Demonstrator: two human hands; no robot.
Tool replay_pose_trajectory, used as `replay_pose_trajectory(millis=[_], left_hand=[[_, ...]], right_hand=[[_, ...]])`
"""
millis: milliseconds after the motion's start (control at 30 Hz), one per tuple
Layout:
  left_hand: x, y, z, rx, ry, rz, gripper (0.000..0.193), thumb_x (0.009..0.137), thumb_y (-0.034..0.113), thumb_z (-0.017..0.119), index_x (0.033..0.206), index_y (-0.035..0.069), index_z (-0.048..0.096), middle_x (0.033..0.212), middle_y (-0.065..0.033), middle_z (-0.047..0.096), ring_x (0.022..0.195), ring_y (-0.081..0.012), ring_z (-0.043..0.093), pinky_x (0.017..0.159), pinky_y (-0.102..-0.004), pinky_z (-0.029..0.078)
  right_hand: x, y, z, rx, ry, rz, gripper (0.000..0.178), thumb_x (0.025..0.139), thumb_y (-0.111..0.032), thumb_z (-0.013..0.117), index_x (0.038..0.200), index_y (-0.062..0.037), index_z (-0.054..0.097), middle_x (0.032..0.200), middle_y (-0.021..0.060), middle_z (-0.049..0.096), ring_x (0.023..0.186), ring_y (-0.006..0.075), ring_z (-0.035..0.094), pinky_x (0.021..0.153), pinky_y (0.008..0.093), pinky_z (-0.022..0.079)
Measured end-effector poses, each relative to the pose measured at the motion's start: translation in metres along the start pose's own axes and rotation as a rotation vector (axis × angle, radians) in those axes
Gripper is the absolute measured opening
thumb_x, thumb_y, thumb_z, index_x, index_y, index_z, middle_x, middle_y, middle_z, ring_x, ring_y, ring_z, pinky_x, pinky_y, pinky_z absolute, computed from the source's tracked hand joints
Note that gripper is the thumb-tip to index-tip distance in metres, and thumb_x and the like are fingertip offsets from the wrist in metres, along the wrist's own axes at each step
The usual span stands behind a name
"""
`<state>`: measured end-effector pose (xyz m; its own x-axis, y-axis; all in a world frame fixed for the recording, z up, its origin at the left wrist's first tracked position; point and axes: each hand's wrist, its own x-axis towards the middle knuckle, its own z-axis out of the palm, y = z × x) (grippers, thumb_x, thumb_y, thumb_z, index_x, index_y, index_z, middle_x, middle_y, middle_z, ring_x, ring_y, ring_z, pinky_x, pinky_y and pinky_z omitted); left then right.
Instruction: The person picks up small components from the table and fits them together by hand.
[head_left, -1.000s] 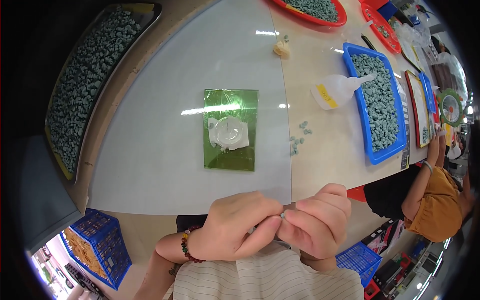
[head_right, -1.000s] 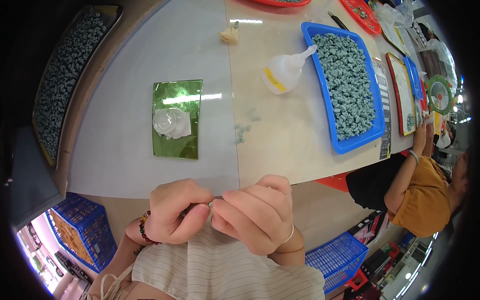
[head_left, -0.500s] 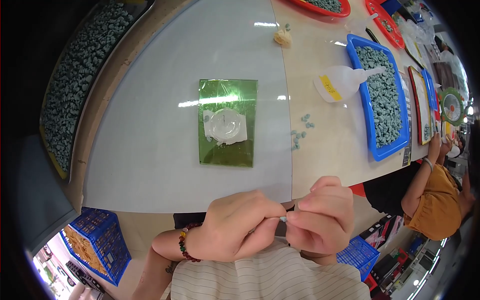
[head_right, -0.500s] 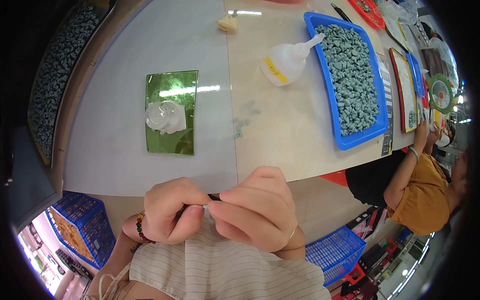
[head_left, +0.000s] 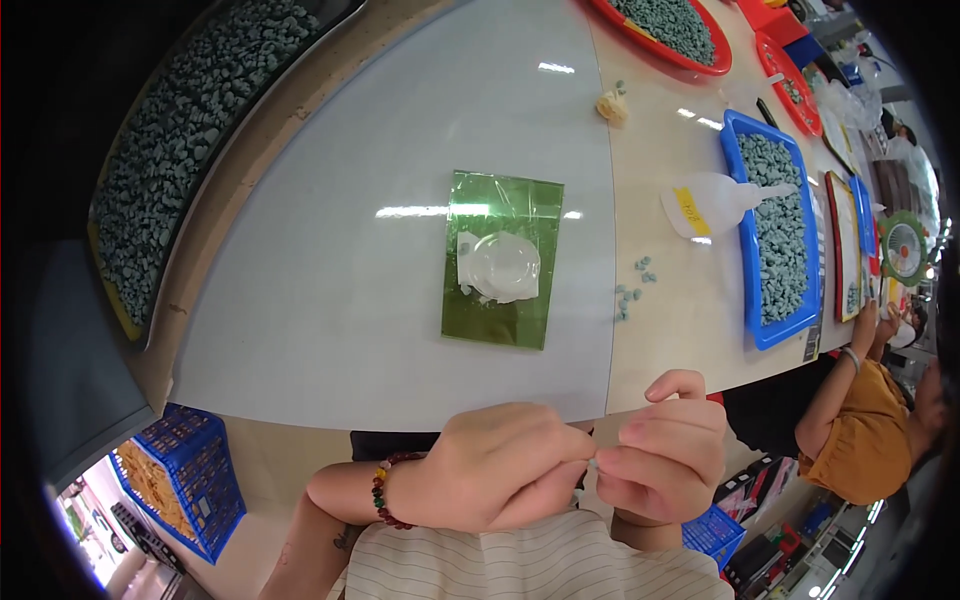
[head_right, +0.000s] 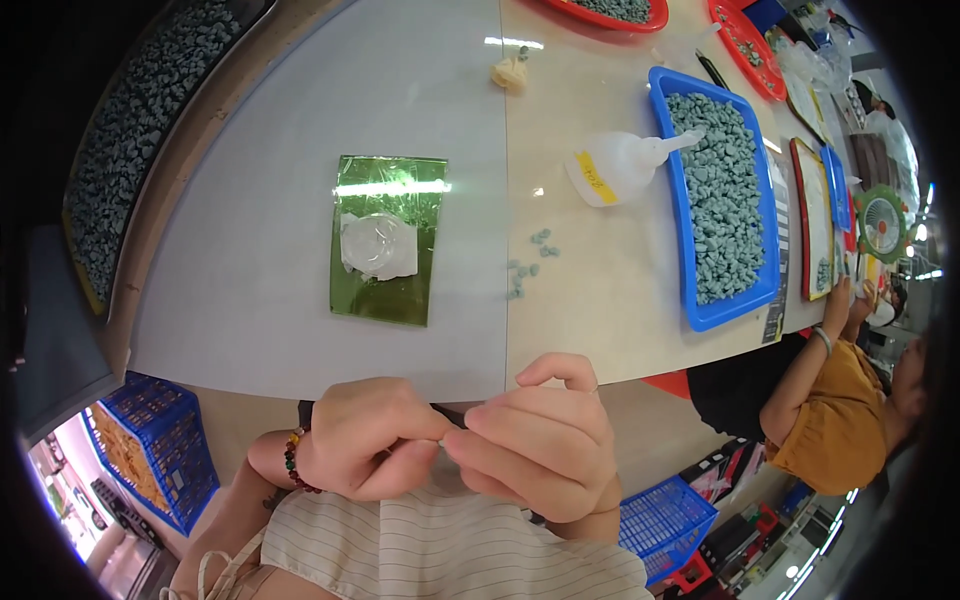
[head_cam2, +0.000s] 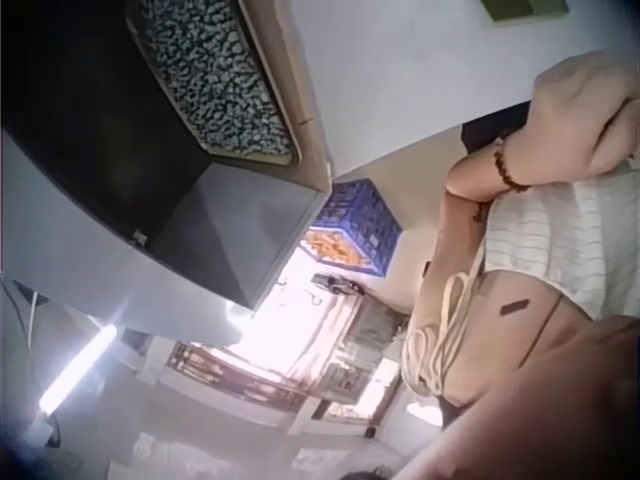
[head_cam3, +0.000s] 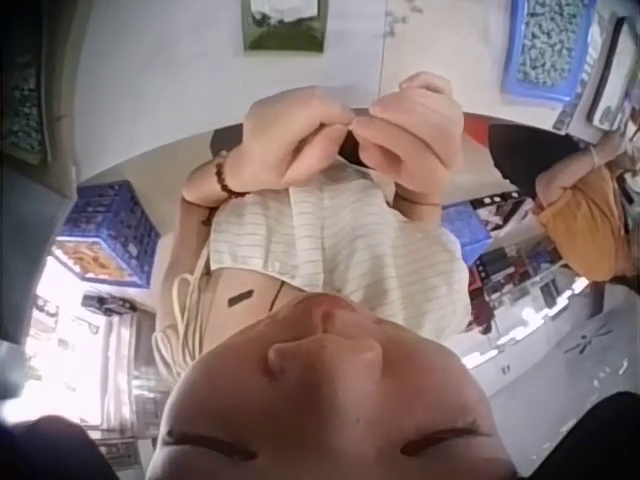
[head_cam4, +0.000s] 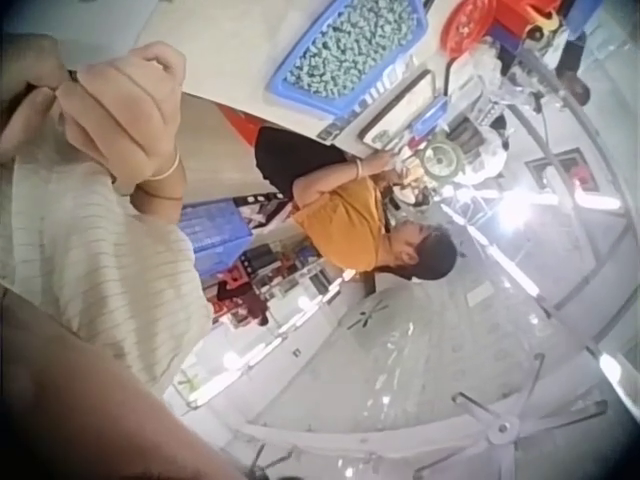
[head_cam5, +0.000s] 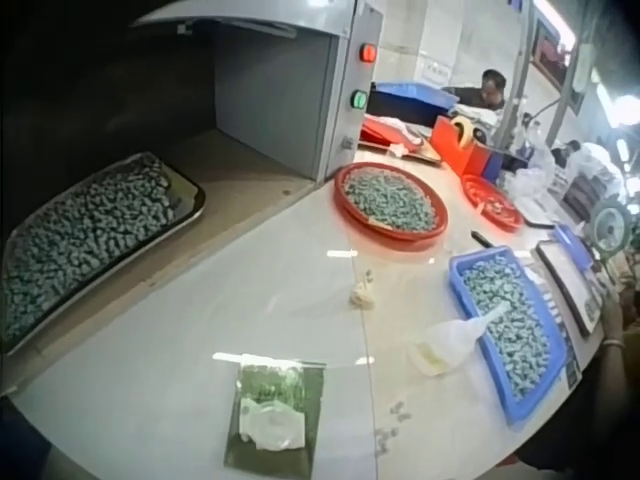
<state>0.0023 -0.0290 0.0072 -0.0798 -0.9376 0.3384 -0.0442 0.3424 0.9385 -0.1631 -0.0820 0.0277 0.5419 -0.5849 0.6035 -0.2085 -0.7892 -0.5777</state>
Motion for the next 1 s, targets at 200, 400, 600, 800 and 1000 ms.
replay_pose_trajectory(millis=[200,400,600,800,1000], left_hand=[[-0.011,0.002,-0.015,-0.351,0.024,-0.212,0.019,0.078,0.0,0.039,0.086,0.002,0.056,0.071,-0.0082,0.059,0.05,-0.0125,0.048,0.048,-0.0222,0.039],[-0.025,0.003,-0.021,-0.952,-0.023,-0.399,0.013,0.089,0.006,0.039,0.088,0.003,0.052,0.075,-0.008,0.061,0.049,-0.0098,0.044,0.049,-0.0225,0.039],[-0.032,-0.005,-0.021,-0.669,-0.052,-0.037,0.026,0.09,0.017,0.05,0.106,-0.003,0.056,0.07,-0.0057,0.058,0.054,-0.0103,0.046,0.052,-0.0229,0.04],[-0.036,0.0,-0.016,-0.646,0.042,-0.035,0.031,0.088,0.009,0.05,0.115,-0.007,0.05,0.068,-0.0061,0.055,0.06,-0.012,0.05,0.058,-0.0222,0.043],[-0.045,0.0,-0.023,-0.867,0.105,-0.088,0.021,0.084,0.005,0.056,0.101,-0.007,0.053,0.075,-0.0123,0.06,0.058,-0.0147,0.058,0.056,-0.025,0.047]], right_hand=[[0.031,-0.001,0.008,-0.115,-0.053,0.013,0.009,0.065,-0.008,0.066,0.069,-0.0106,0.059,0.077,0.0027,0.053,0.069,0.0193,0.05,0.064,0.0344,0.044],[0.067,0.024,0.024,-0.459,-0.084,-0.131,0.016,0.058,0.0,0.066,0.072,-0.0011,0.059,0.08,0.0077,0.058,0.073,0.0249,0.054,0.068,0.0329,0.042],[0.082,0.03,0.038,-0.498,-0.13,-0.314,0.022,0.052,0.004,0.067,0.072,-0.0023,0.06,0.08,0.0071,0.057,0.075,0.0249,0.054,0.066,0.0316,0.044],[0.083,0.027,0.041,-0.575,-0.188,-0.326,0.021,0.054,0.003,0.068,0.072,-0.0031,0.06,0.08,0.0058,0.057,0.076,0.0241,0.054,0.067,0.0309,0.044],[0.082,0.026,0.041,-0.519,-0.191,-0.305,0.019,0.056,0.004,0.067,0.074,-0.0023,0.061,0.08,0.0072,0.057,0.075,0.0228,0.054,0.066,0.0302,0.044]])
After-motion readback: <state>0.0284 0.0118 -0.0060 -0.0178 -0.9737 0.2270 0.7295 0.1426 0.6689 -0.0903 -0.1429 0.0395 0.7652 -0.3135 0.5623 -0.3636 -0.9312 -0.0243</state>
